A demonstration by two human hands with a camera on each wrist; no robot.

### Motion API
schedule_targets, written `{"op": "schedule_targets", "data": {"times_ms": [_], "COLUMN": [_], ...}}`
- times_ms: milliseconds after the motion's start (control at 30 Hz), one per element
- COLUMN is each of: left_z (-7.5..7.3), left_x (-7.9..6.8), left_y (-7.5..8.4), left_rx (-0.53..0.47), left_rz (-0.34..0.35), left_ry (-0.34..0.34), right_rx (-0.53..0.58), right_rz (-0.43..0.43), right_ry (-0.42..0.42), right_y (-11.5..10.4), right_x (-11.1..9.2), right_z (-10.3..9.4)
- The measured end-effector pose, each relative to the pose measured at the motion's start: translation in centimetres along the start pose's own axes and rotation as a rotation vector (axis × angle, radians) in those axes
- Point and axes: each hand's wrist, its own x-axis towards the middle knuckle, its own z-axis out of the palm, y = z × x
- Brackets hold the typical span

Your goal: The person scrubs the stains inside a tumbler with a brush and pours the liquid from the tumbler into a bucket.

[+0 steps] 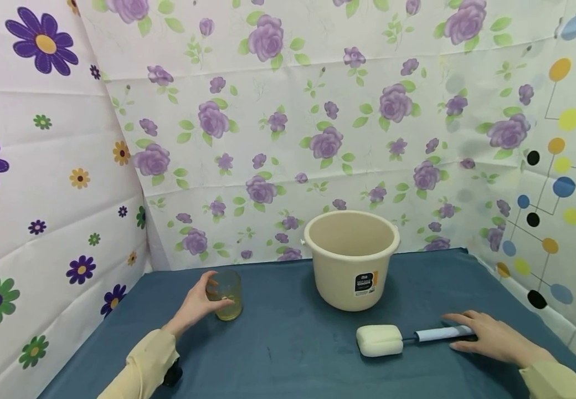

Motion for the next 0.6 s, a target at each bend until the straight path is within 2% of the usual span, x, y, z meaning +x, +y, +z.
{"op": "schedule_targets", "data": {"times_ms": [267,500,600], "left_z": [0.32,0.67,0.82], "left_x": [-0.27,-0.67,-0.84], "left_y": [0.31,0.66,0.98], "left_rx": [-0.028,-0.048,-0.054], "left_rz": [0.022,0.054,0.072], "left_ry": [-0.028,-0.042,-0.053], "right_rx": [0.006,-0.036,-0.041], "right_rz": [0.024,0.058,0.047], "right_ry": [-0.006,-0.002,0.001], "right_y": [-0.1,-0.18,-0.14], "right_x": [0.16,0.43,0.42], "right_z": [-0.16,-0.17,-0.18]}}
